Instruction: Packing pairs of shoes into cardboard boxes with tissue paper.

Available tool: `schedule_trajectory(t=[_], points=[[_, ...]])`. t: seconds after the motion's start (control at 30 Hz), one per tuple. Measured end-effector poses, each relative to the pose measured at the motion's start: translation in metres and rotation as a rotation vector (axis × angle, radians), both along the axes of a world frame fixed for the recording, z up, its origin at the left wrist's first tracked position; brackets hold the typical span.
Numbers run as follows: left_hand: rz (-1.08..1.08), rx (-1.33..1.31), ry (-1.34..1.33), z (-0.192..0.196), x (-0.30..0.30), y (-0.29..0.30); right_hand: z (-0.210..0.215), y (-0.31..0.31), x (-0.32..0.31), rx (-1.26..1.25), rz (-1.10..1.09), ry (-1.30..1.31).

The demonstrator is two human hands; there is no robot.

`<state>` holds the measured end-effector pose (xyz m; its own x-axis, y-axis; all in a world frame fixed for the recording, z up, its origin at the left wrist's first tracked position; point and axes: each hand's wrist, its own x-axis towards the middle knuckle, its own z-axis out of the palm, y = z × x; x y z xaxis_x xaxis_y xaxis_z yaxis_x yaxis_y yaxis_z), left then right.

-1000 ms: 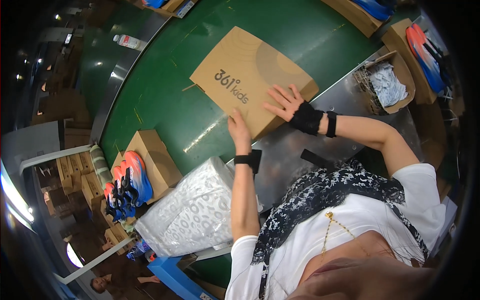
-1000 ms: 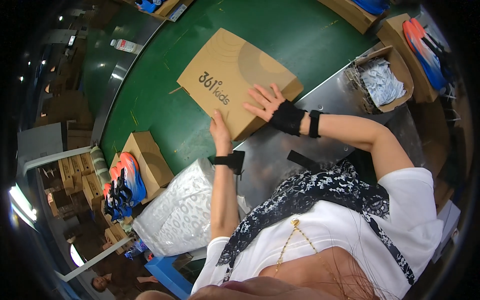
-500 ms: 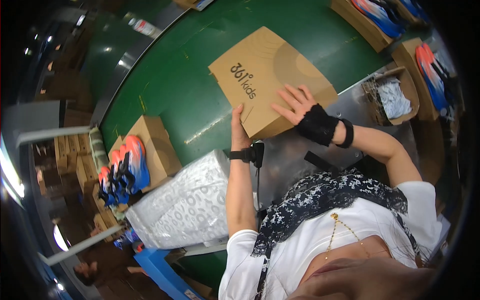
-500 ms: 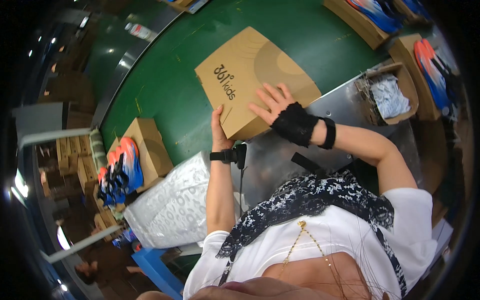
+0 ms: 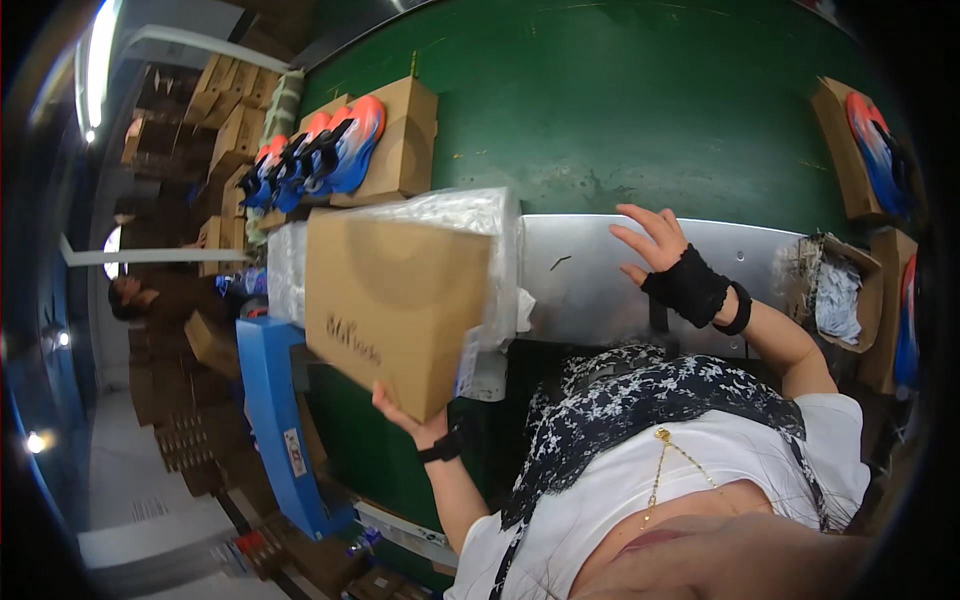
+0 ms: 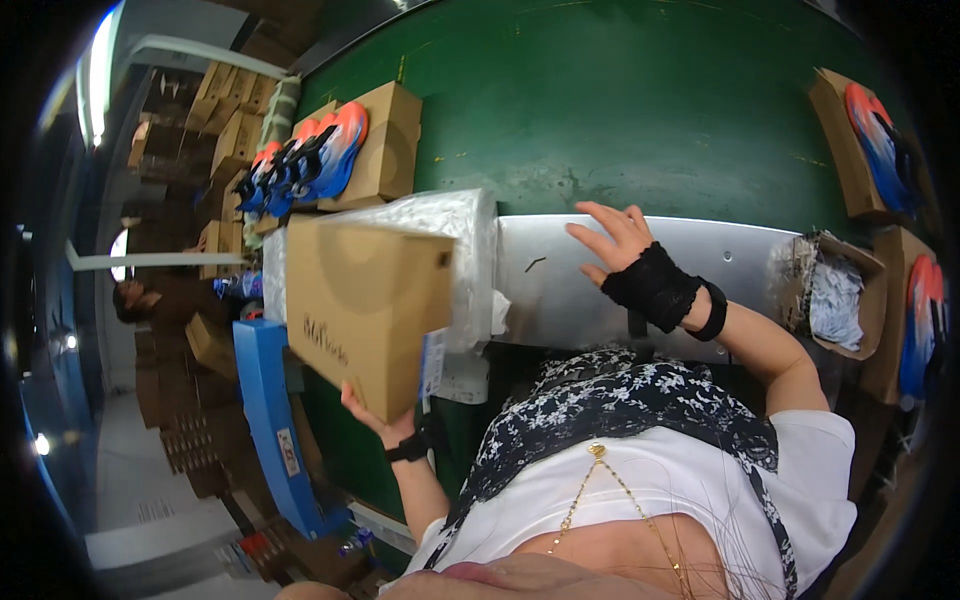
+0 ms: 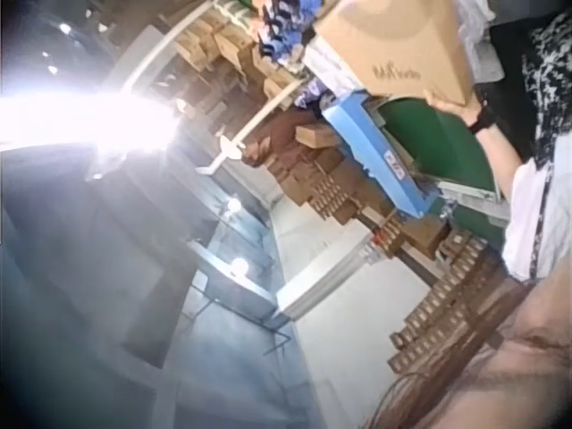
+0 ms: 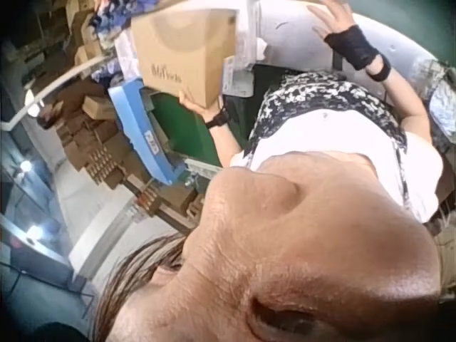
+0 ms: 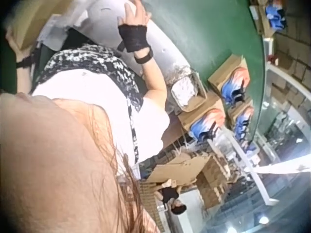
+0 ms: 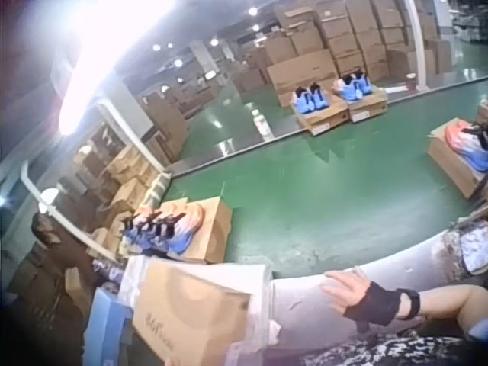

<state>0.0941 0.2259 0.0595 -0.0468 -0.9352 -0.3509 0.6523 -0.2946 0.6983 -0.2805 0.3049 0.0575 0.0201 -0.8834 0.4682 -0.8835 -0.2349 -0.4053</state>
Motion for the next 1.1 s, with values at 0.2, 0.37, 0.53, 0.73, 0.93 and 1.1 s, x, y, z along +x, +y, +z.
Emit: schedule_trajectory(t=[0.2,0.37,0.53,0.73,0.93,1.1], points=[[0.601,0.477,0.328,-0.033,0.050,0.033,-0.042,0.039,-0.014,0.185,-0.106,-0.206],[0.292,0.271,0.246,-0.047,0.035,-0.045,-0.041,0.063,-0.010,0.272,-0.225,-0.317],[-0.032,0.006,-0.211,-0.050,0.010,-0.188,-0.047,0.076,0.001,0.304,-0.373,-0.261],[-0.024,-0.094,-0.719,-0.034,-0.015,-0.322,-0.039,0.076,0.029,0.401,-0.558,-0.255],[0.072,-0.488,-1.509,-0.078,0.016,-0.444,-0.036,0.063,0.058,0.476,-0.684,-0.341],[0.071,-0.629,-1.392,-0.083,0.033,-0.497,-0.023,0.040,0.077,0.539,-0.660,-0.284]])
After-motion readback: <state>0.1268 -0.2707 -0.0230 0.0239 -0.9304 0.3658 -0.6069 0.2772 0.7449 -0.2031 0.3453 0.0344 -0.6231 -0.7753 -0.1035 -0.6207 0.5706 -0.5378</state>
